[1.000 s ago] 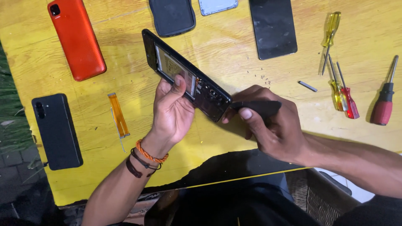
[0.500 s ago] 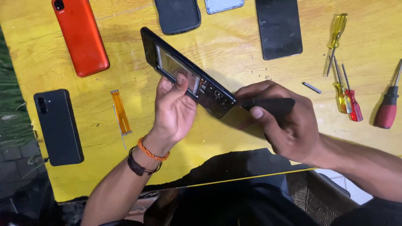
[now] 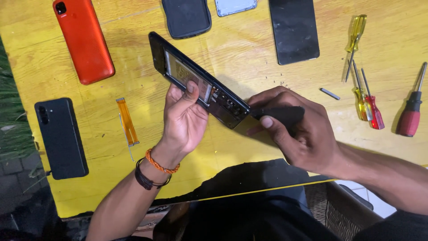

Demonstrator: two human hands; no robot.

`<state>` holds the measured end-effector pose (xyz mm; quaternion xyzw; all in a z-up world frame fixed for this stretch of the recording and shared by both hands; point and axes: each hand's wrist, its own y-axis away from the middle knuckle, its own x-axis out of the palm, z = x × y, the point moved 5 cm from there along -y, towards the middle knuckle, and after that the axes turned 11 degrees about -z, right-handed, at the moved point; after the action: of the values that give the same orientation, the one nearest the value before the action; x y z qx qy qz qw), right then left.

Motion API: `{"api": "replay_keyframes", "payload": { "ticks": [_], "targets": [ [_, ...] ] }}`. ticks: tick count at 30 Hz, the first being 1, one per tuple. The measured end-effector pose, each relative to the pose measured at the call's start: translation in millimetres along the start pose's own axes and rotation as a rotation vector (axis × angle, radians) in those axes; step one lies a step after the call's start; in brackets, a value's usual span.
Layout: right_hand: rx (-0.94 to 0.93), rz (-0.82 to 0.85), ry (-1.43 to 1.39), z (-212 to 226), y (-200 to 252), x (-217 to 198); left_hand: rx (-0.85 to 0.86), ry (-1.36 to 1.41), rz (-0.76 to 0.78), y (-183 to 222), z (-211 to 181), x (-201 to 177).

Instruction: Removing the internal frame and battery from a smartphone using specialized repair tools on a workbench.

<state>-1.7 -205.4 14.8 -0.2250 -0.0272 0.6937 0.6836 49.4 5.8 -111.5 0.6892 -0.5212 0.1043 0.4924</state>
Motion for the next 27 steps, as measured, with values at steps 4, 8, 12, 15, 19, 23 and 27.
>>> {"api": "replay_keyframes", "payload": {
  "ticks": [4, 8, 12, 15, 19, 23, 27],
  "targets": [
    [-0.007, -0.017, 0.017, 0, 1, -1, -0.031, 0.007, -0.002, -2, 5, -3],
    [0.050, 0.021, -0.017, -1, -4, -3, 0.111, -0.025, 0.186, 4, -4, 15],
    [0.139, 0.151, 0.127, -12, -6, -7, 0.276, -0.179, 0.376, 15, -18, 39],
    [0.296, 0.203, 0.135, -24, -3, -9, 0.295, -0.229, 0.433, 17, -14, 39],
    [0.307, 0.270, 0.158, -28, -5, -8, 0.310, -0.262, 0.405, 19, -11, 39],
    [0.355, 0.278, -0.050, -28, -6, -4, 0.310, -0.320, 0.400, 21, -10, 40],
    [0.320, 0.253, -0.085, -24, -8, 0, 0.331, -0.392, 0.391, 25, -11, 46]
  ]
}}
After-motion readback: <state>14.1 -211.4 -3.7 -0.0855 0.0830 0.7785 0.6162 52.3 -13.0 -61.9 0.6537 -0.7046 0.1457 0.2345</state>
